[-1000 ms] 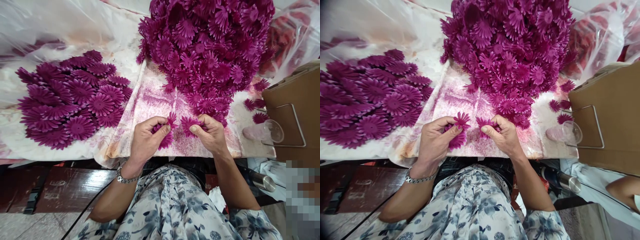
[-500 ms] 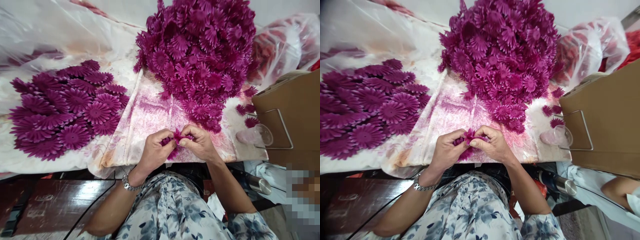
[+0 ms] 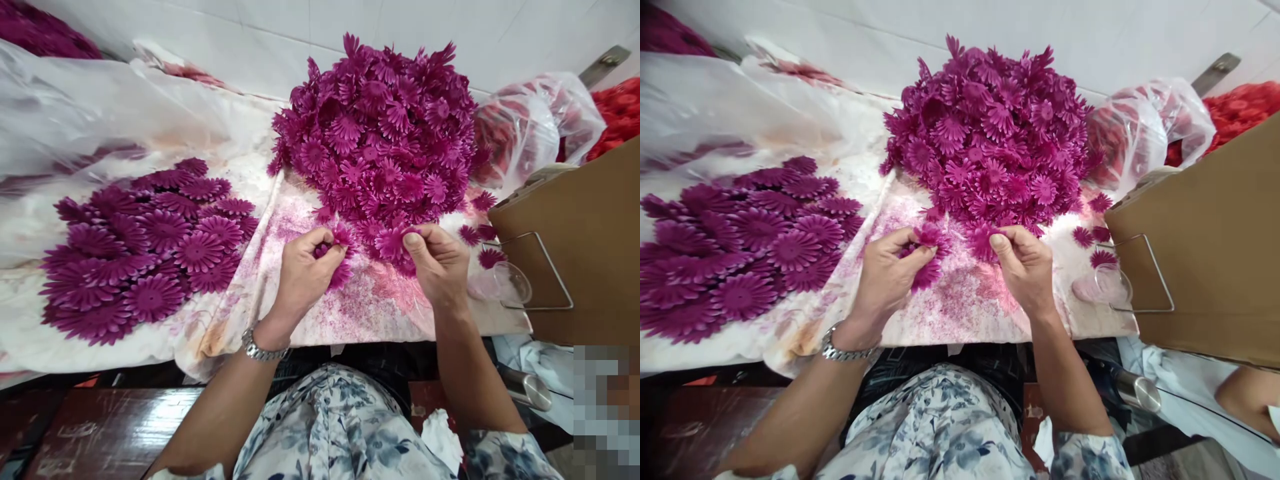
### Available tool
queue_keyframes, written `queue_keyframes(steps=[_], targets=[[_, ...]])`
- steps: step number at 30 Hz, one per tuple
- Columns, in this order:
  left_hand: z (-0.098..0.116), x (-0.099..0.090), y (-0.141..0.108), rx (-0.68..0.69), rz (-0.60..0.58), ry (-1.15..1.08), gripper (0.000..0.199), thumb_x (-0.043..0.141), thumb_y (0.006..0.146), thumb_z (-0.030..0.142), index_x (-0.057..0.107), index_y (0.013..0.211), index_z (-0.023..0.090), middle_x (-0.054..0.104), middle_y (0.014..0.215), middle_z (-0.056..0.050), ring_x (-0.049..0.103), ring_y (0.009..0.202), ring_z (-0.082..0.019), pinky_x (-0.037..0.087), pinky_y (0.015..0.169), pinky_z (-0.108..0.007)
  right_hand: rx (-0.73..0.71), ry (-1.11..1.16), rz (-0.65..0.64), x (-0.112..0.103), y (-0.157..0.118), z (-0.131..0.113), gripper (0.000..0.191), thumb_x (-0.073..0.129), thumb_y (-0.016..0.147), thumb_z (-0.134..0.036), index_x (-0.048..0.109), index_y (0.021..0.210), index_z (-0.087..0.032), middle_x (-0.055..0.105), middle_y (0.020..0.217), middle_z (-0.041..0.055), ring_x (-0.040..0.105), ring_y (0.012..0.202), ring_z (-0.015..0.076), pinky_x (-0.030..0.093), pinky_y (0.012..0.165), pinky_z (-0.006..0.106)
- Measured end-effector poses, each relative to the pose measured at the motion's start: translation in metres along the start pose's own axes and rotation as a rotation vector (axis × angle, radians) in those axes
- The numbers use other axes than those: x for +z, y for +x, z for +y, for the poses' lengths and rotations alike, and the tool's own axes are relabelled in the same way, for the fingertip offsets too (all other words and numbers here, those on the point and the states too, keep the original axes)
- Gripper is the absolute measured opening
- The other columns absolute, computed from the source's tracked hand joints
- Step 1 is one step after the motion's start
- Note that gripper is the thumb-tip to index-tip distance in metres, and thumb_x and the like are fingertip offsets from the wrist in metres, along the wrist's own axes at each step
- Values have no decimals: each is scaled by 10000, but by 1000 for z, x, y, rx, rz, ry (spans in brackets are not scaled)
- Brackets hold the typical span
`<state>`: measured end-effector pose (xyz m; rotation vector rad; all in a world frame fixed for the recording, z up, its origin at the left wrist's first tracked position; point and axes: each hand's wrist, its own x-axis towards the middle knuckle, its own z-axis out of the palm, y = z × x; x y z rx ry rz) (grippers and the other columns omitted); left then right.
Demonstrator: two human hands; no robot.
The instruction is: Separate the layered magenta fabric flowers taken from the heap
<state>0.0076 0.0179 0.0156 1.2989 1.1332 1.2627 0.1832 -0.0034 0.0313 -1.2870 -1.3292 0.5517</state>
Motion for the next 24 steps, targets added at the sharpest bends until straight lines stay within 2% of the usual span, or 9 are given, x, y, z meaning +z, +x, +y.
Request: queue_keyframes(steps=[4,7,9,11,14,17,21,22,24], targets=[[1,24,28,103,-98,215,152,533,713,130,488,575,177,440,532,47,386,492,-86,286,470,-222,-31,-177,42,-19,22,14,210,620,796,-391,648,865,-194,593,679,-18,501,563,93,416,542,236],[-3,41,44,149,-152,370,102,532,707,124,622,719,169,543,583,20,451,531,-113,337,532,-247,-65,-567,81,-34,36,27,318,603,802,-422,639,1019,-193,610,711,0,527,593,126,448,624,287],[-6,45,48,161,-140,410,252,547,702,125,668,919,169,567,591,21,464,526,-120,359,557,-258,-112,-807,135,-43,39,33,374,603,802,-414,622,1100,-189,635,762,28,550,652,157,455,693,322],[-7,42,46,140,-132,381,346,549,711,127,653,1039,165,558,579,31,452,502,-110,364,543,-252,-170,-904,174,-50,38,34,353,570,829,-386,625,1109,-178,652,817,58,563,704,175,454,721,328],[-5,31,36,38,-123,207,268,560,711,117,666,956,145,518,569,43,429,485,-80,347,486,-216,-249,-865,132,-52,25,27,294,520,864,-331,642,1072,-164,647,822,68,560,692,162,458,705,311],[-3,23,19,-94,-46,-57,181,621,699,140,665,874,140,526,606,38,454,520,-63,368,492,-188,-297,-683,43,-40,4,12,230,508,875,-281,662,1004,-170,635,782,59,558,682,149,465,675,296],[-6,23,-8,-166,50,-258,207,683,705,222,655,905,176,549,653,41,485,560,-64,410,538,-184,-122,-248,-277,-6,-28,-2,214,577,838,-285,629,1025,-196,635,789,21,549,632,109,464,579,244],[-8,23,-14,-180,55,-285,222,687,710,242,649,922,186,545,657,44,487,559,-66,414,540,-186,-55,-174,-330,1,-34,-2,197,600,820,-288,623,991,-194,628,768,6,546,620,99,462,575,233],[-9,23,-25,-216,64,-362,265,700,705,270,635,953,204,542,671,50,486,560,-64,415,542,-184,69,-75,-342,12,-43,0,135,622,797,-290,602,881,-186,597,693,-25,534,593,84,451,565,215]])
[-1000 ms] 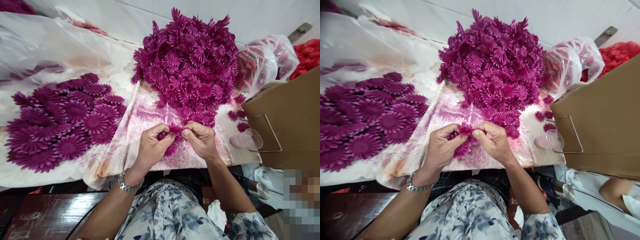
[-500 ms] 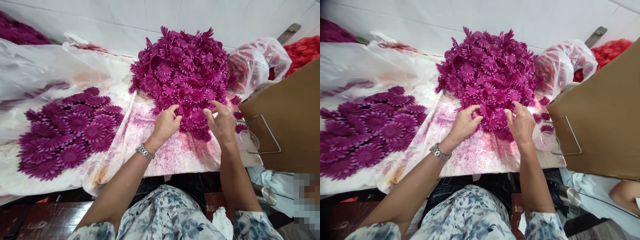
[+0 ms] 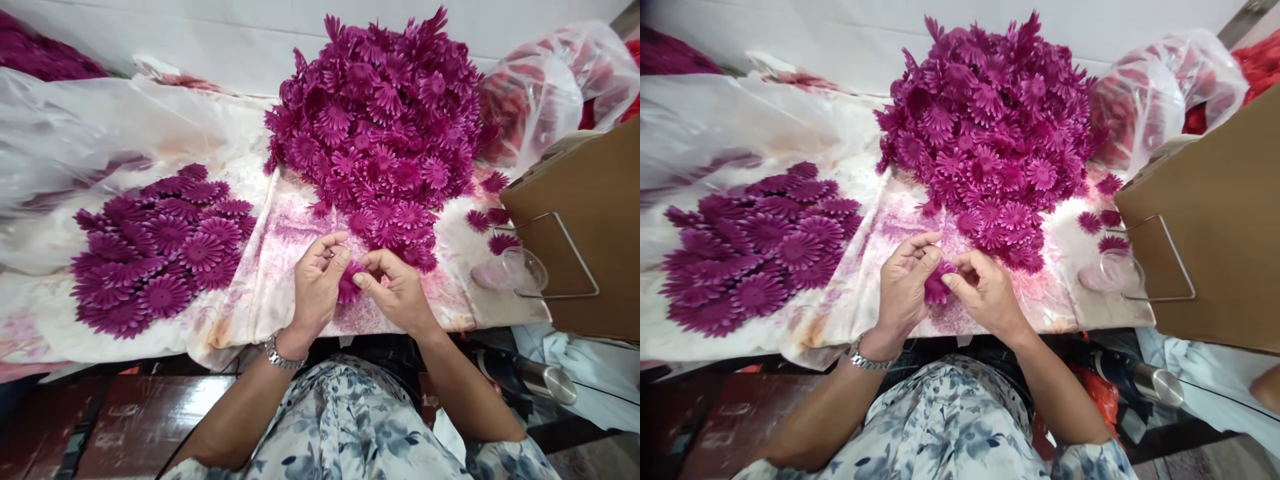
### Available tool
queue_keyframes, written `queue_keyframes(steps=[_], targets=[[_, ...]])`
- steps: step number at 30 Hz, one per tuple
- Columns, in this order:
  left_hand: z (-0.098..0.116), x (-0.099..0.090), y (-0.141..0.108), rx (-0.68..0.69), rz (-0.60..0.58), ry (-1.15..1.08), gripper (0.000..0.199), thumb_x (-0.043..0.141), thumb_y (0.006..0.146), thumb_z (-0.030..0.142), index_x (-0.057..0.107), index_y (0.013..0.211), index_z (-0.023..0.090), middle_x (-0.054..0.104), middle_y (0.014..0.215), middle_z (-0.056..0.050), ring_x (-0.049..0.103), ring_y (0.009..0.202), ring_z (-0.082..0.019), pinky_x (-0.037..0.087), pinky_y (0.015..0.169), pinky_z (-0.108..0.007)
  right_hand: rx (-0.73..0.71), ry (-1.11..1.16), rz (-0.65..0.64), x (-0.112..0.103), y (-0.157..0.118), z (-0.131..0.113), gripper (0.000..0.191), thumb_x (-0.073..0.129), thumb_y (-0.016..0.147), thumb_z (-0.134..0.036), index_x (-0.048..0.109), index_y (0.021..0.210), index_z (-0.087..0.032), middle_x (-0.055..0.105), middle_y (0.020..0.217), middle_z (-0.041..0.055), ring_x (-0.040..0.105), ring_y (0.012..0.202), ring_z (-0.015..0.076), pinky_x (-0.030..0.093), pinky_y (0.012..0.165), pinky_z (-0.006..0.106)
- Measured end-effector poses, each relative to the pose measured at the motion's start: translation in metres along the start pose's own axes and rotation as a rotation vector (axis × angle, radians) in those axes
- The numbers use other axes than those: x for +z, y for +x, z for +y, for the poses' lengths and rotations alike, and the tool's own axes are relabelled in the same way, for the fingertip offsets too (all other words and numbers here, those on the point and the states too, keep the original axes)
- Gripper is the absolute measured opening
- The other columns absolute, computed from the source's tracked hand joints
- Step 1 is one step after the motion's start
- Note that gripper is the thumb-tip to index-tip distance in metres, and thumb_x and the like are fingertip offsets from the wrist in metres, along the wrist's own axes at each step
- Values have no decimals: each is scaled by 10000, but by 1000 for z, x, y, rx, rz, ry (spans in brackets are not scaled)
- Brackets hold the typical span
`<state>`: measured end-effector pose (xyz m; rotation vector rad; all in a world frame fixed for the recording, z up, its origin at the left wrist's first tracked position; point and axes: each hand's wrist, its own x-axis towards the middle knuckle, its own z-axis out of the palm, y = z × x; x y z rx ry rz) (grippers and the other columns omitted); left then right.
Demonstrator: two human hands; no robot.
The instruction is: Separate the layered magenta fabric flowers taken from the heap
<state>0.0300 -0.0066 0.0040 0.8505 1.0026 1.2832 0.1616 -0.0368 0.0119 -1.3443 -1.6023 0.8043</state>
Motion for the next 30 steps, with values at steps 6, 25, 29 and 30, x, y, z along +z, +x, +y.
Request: queue_keyframes(steps=[6,25,29,30], targets=[[-3,-11,-16,-346,-115,-297,303,775,611,367,664,791,150,583,671,3,504,586,-81,441,583,-208,-52,-37,17,5,-2,8,68,562,841,-248,586,863,-188,627,733,-8,572,644,103,457,609,235],[-21,-24,-30,-270,-187,-330,157,754,674,245,737,804,158,669,710,-11,583,715,-113,465,790,-232,-471,-394,49,20,1,17,97,545,836,-123,610,783,-171,618,685,34,572,673,139,473,636,270],[-23,-25,-31,-242,-153,-309,233,731,702,262,744,911,161,726,831,-51,643,823,-166,472,868,-291,-321,-216,83,13,2,13,75,564,829,-148,612,775,-169,591,661,4,550,610,110,452,587,247],[-23,-25,-31,-226,-138,-310,240,733,699,263,745,916,161,732,852,-58,651,854,-180,473,878,-302,-277,-187,97,11,3,11,75,561,834,-165,617,785,-172,590,669,0,548,608,106,447,584,243]])
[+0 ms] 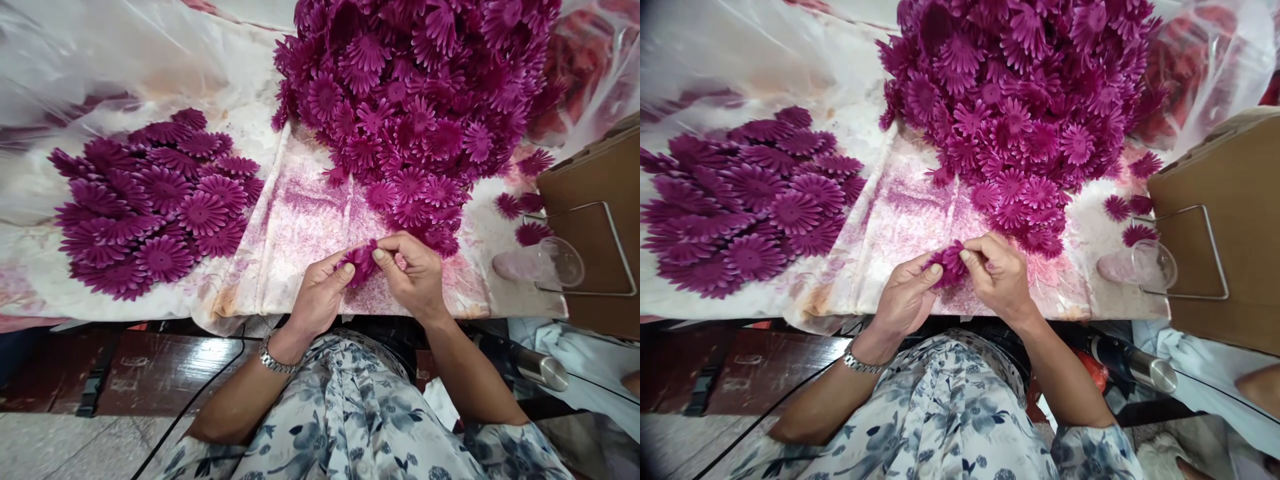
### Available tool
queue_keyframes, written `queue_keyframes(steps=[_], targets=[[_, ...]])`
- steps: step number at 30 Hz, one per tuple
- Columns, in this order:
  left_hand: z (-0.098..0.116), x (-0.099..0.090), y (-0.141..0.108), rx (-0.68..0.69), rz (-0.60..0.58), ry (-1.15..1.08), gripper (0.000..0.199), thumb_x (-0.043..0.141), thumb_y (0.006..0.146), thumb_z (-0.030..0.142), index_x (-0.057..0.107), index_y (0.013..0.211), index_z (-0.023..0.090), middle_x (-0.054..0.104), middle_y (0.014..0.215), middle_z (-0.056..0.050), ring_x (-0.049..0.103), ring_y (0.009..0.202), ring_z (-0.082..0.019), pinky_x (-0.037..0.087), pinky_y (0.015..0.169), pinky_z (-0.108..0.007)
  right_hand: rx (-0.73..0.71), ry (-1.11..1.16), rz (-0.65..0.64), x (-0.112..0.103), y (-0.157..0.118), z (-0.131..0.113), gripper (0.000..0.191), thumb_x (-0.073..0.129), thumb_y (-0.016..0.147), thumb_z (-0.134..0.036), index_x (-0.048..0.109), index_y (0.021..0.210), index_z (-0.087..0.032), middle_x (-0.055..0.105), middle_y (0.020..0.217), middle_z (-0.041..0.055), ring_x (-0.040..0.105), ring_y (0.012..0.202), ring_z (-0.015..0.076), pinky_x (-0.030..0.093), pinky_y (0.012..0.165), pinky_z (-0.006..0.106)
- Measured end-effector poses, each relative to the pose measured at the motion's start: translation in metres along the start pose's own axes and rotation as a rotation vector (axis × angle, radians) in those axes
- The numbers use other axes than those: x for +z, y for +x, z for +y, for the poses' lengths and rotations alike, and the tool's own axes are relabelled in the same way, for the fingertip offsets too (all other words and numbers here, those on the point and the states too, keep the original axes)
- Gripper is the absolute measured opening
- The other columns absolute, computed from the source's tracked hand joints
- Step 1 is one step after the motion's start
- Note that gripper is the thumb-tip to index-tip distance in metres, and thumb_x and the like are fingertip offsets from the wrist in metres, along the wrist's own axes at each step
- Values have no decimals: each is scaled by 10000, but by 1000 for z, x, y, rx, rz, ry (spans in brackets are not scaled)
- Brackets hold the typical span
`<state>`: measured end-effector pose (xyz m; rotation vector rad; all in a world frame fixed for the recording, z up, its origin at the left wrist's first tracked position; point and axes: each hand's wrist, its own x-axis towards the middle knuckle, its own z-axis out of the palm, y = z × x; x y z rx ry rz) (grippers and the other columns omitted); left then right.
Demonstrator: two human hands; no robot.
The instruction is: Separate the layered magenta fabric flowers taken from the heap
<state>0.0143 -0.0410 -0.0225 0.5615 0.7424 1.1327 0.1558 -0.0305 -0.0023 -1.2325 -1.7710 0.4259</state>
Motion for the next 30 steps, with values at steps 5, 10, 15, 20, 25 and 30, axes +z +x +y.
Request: queue_keyframes(steps=[5,10,15,20,25,30], targets=[[4,0,2,20,91,-15,246,769,650,291,743,853,155,737,849,-70,664,906,-224,492,867,-346,175,166,-52,-5,4,0,127,547,860,-253,646,820,-184,583,668,-20,508,580,80,405,550,220],[10,-3,3,49,199,11,255,772,638,304,723,834,147,722,782,-46,670,785,-188,519,811,-341,529,674,-44,-1,1,3,149,613,819,-345,644,892,-220,545,636,-53,458,519,51,386,499,191],[9,-2,4,71,177,59,268,750,670,301,720,899,165,727,831,-43,666,843,-192,504,847,-341,805,1024,-97,3,-2,3,293,674,735,-466,596,895,-234,578,625,-47,513,479,83,425,456,226],[7,-1,4,68,140,137,256,721,707,305,718,925,172,723,923,-50,646,942,-195,448,938,-335,805,1024,-125,6,-5,3,423,552,752,-636,563,888,-236,623,690,-5,602,594,140,493,526,284],[11,-2,2,42,182,127,255,713,695,270,711,927,164,716,839,-43,650,872,-186,487,878,-339,739,895,-58,8,-6,3,255,698,711,-416,582,815,-214,613,637,-34,566,555,94,453,530,235],[21,-4,-1,20,181,115,162,639,707,192,702,850,147,723,814,-64,651,730,-175,529,712,-321,687,711,2,8,-12,8,196,688,720,-356,587,754,-191,543,573,-56,498,519,68,397,503,205]])
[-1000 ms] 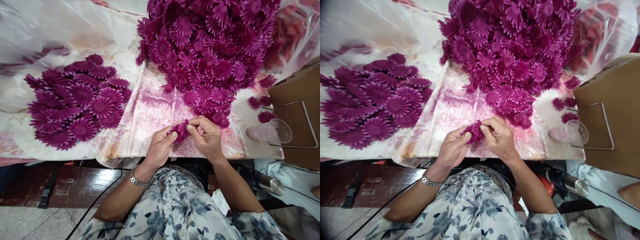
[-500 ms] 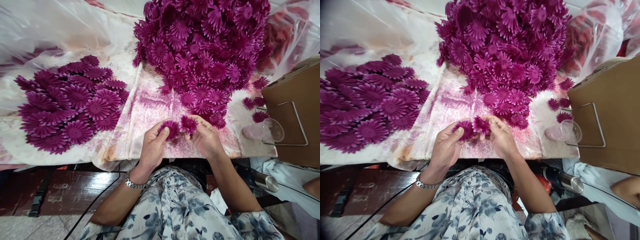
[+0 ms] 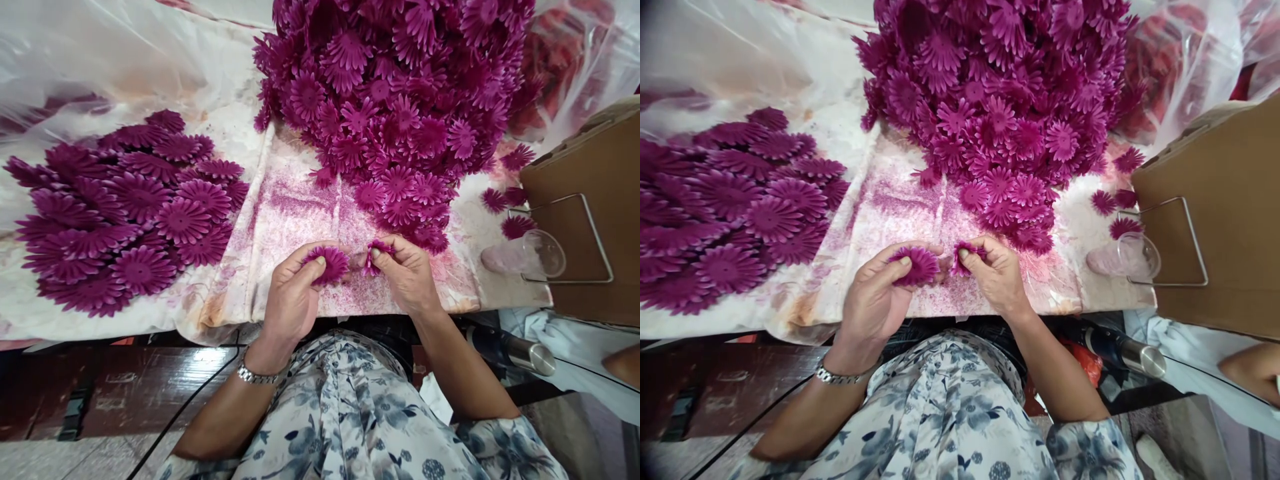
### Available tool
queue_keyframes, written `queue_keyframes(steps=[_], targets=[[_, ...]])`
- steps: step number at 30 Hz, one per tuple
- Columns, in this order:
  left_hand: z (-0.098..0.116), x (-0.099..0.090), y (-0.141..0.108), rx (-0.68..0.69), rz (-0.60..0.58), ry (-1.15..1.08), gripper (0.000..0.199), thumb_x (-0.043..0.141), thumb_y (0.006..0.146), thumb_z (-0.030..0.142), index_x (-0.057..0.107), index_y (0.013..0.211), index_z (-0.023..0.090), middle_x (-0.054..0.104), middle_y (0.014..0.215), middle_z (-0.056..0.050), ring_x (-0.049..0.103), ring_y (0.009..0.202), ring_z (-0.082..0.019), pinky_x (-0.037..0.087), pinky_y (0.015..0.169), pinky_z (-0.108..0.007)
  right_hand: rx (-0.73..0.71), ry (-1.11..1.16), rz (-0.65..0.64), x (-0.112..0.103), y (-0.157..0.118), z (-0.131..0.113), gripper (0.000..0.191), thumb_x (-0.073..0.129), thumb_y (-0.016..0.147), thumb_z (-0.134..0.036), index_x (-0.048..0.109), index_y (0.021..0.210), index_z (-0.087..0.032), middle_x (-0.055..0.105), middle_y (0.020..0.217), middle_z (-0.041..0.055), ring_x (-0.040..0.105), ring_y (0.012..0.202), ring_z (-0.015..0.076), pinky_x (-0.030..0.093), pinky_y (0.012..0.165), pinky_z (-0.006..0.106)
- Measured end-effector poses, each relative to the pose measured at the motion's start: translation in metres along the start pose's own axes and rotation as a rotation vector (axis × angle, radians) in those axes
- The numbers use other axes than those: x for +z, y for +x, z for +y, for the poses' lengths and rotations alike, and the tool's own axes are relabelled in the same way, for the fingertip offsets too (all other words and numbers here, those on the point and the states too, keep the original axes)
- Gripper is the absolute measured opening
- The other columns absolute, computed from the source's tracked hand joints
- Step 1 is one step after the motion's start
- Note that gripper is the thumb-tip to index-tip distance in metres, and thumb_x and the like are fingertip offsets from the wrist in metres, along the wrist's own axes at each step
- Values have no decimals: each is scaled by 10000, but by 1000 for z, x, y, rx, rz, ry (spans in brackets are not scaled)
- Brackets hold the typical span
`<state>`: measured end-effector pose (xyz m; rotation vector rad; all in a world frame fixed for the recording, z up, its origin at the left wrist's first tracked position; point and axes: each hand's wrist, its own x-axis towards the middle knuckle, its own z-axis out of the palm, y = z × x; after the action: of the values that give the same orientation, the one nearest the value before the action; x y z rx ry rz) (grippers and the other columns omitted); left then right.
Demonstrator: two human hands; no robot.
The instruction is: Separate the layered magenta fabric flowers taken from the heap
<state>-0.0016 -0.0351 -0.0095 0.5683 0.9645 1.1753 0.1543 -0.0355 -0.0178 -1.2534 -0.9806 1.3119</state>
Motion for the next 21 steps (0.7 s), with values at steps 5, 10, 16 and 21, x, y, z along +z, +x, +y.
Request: queue_keyframes(steps=[5,10,16,21], targets=[[3,-1,3,47,-5,50,115,593,705,154,688,768,138,705,747,-49,636,662,-154,509,636,-272,-177,-341,25,-1,-7,-2,271,585,817,-354,484,634,-183,402,548,-66,360,494,50,294,473,201],[4,0,6,90,115,107,135,596,645,106,676,743,151,588,578,27,494,504,-61,387,481,-156,-278,-512,44,2,-8,-6,417,530,844,-422,322,555,-204,275,505,-78,261,462,48,219,443,208],[7,1,6,43,-103,240,183,729,664,296,681,798,182,538,536,48,451,433,-62,376,433,-181,-287,-592,12,4,-8,-9,463,557,825,-446,299,529,-200,255,489,-77,251,458,45,213,439,207],[1,0,8,159,-116,441,118,755,640,256,683,650,163,604,577,19,503,502,-79,414,477,-187,-169,-424,-155,2,-10,-9,387,543,837,-476,447,597,-187,436,508,-57,378,467,55,301,456,203]])
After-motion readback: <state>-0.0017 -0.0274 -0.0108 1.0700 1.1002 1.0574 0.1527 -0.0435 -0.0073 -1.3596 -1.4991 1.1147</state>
